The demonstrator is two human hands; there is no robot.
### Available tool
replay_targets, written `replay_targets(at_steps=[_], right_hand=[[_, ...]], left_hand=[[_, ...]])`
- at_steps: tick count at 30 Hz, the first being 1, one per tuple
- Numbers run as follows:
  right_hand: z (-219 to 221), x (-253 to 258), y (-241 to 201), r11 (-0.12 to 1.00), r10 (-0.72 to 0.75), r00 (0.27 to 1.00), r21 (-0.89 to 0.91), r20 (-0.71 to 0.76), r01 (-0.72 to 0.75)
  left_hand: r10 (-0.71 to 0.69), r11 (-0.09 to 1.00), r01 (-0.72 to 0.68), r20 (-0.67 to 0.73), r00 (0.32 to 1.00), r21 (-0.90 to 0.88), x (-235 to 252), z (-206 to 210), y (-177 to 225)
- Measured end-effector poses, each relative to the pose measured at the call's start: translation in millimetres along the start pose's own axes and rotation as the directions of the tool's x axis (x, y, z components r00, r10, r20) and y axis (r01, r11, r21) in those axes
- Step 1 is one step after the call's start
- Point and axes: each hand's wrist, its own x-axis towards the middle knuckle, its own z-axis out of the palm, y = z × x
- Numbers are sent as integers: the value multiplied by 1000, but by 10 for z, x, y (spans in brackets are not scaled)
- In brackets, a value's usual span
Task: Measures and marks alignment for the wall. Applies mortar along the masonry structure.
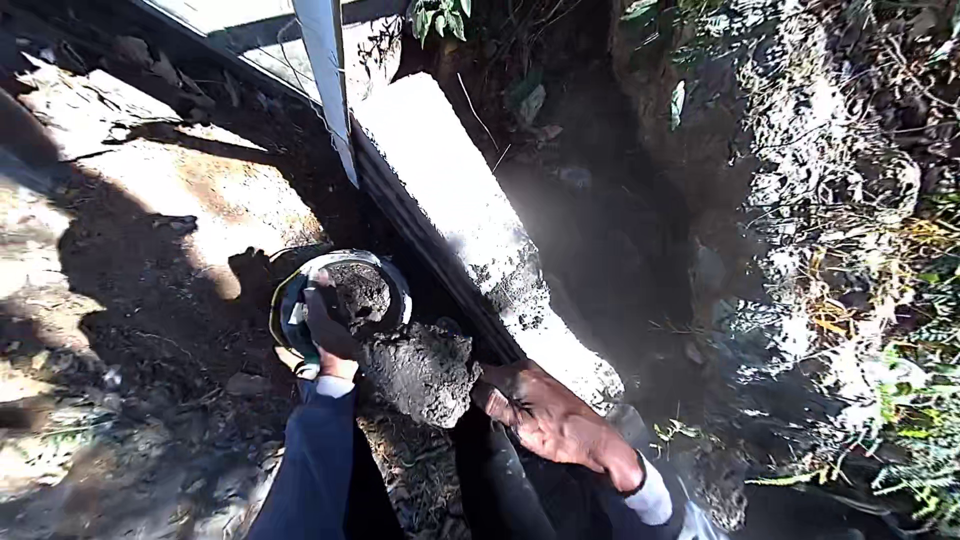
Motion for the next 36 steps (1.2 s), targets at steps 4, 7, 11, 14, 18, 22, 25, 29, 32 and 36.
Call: replay_targets(at_steps=[4, 7, 11, 14, 18, 22, 25, 29, 32, 36], right_hand=[[-630, -483, 99, 995, -56, 968, -90, -244, 35], [-925, -468, 270, 982, 42, 915, -154, -400, -113], [-935, -45, 617, 946, 82, 821, -214, -565, -242], [-721, 410, 899, 894, 109, 777, -281, -619, -349], [-575, 691, 1137, 880, 76, 750, -309, -657, -360], [-941, 476, 1263, 939, 266, 818, -53, -510, -339], [-1126, 517, 1520, 913, 398, 869, 216, -292, -346], [-1122, 792, 1483, 917, 393, 903, -4, -174, -399], [-1151, 941, 1281, 900, 329, 933, -249, -149, -357], [-1325, 1166, 1047, 775, 307, 944, -544, -118, -320]], left_hand=[[-61, 998, 61, 5, 998, 17, -341, 1050, 95], [5, 1000, -5, 32, 999, -24, -218, 1612, -27], [24, 1000, -24, -43, 999, 6, -356, 2055, 157], [8, 998, -6, -34, 999, 58, -387, 2165, 37], [119, 993, -119, 14, 993, -6, -330, 2180, -118], [106, 994, -107, 25, 994, 29, -355, 2151, -66], [44, 995, -45, 15, 999, 94, -447, 2178, 57], [36, 986, -35, -4, 999, 164, -427, 2179, 105], [61, 991, -58, -22, 998, 118, -358, 2206, 97], [69, 996, -69, 11, 998, 53, -210, 2176, -5]])
